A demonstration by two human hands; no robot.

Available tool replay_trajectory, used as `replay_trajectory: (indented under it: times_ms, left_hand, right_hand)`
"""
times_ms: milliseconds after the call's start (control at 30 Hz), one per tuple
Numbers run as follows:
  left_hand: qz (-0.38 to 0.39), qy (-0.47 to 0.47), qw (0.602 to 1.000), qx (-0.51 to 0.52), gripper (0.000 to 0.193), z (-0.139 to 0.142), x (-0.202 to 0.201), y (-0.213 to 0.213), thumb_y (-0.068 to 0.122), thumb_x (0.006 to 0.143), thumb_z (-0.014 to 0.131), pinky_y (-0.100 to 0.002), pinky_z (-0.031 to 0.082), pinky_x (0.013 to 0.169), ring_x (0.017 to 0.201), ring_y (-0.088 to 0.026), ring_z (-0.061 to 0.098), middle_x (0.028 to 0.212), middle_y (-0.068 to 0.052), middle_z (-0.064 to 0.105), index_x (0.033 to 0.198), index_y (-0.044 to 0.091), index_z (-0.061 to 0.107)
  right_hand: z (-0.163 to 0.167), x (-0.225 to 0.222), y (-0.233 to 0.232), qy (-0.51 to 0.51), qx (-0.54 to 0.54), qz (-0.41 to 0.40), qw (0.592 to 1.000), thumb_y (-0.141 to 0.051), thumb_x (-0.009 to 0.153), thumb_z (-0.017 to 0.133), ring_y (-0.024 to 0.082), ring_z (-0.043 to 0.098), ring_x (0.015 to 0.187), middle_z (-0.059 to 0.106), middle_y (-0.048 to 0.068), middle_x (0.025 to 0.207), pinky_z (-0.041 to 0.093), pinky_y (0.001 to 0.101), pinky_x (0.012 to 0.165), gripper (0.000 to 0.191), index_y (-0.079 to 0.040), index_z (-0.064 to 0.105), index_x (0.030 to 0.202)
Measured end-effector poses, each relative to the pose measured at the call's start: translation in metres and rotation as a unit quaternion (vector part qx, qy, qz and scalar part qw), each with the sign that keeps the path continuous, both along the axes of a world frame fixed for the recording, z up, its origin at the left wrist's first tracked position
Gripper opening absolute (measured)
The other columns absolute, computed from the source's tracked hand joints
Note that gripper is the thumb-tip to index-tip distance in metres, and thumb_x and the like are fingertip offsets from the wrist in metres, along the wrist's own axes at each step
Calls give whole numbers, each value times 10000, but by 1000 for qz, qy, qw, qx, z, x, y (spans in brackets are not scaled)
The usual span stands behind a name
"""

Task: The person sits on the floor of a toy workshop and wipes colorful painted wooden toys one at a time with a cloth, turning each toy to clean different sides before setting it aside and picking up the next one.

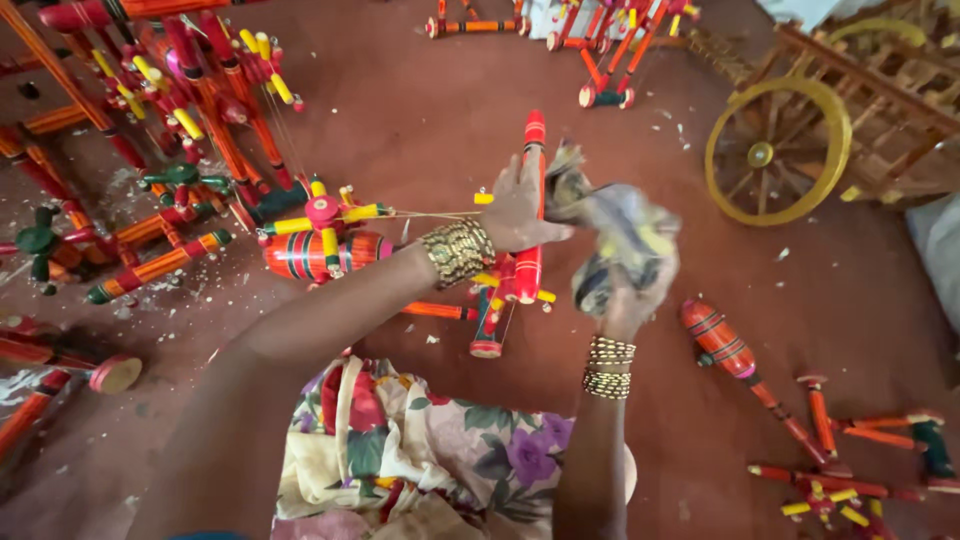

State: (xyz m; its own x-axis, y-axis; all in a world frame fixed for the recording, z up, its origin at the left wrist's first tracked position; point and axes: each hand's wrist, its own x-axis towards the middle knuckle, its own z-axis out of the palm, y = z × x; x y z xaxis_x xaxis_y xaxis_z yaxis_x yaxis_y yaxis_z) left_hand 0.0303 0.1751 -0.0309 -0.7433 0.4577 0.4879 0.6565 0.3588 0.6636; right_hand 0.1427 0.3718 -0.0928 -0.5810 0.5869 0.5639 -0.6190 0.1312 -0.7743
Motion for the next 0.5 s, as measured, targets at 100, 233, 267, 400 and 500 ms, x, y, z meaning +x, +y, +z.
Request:
replay_trajectory:
  times_ms: [100,233,267,400,500]
  left_hand:
    - [-89,-4,995,46,1142,-26,-21,16,311,703,784,-541,244,1208,1395,-479,393,1511,-331,435,1614,21,160]
    - [-135,-113,984,-32,906,-21,-18,2,288,731,737,-477,457,1069,1270,-388,506,1261,-269,596,1548,144,372]
    - [-133,-163,975,-70,863,-11,-16,-6,275,729,716,-459,507,1045,1234,-363,537,1162,-247,646,1538,183,429]
    - [-144,-125,981,-45,734,24,-2,-31,162,704,758,-409,553,842,982,-268,612,1104,-159,608,1400,165,524]
    - [-173,-172,970,20,660,37,1,-40,47,681,681,-370,599,645,744,-206,677,1017,-109,623,1324,128,556]
  right_hand:
    - [-45,-6,8,-49,119,29,991,132,823,656,223,593,1298,575,111,1422,524,377,1108,678,-45,493,1457]
    - [-81,-7,-11,-103,48,163,980,61,866,678,173,622,1211,596,69,1383,555,329,1040,633,-76,496,1457]
    - [-83,-12,-14,-112,57,181,975,45,860,690,152,616,1188,584,49,1368,550,312,1025,652,-91,475,1461]
    - [-106,-30,-31,-139,-31,311,940,58,794,764,170,609,1040,600,63,1225,559,337,905,646,-86,490,1360]
    - [-138,-26,-33,-248,162,284,912,6,716,819,191,621,1052,589,67,1172,545,358,910,775,-124,383,1344]
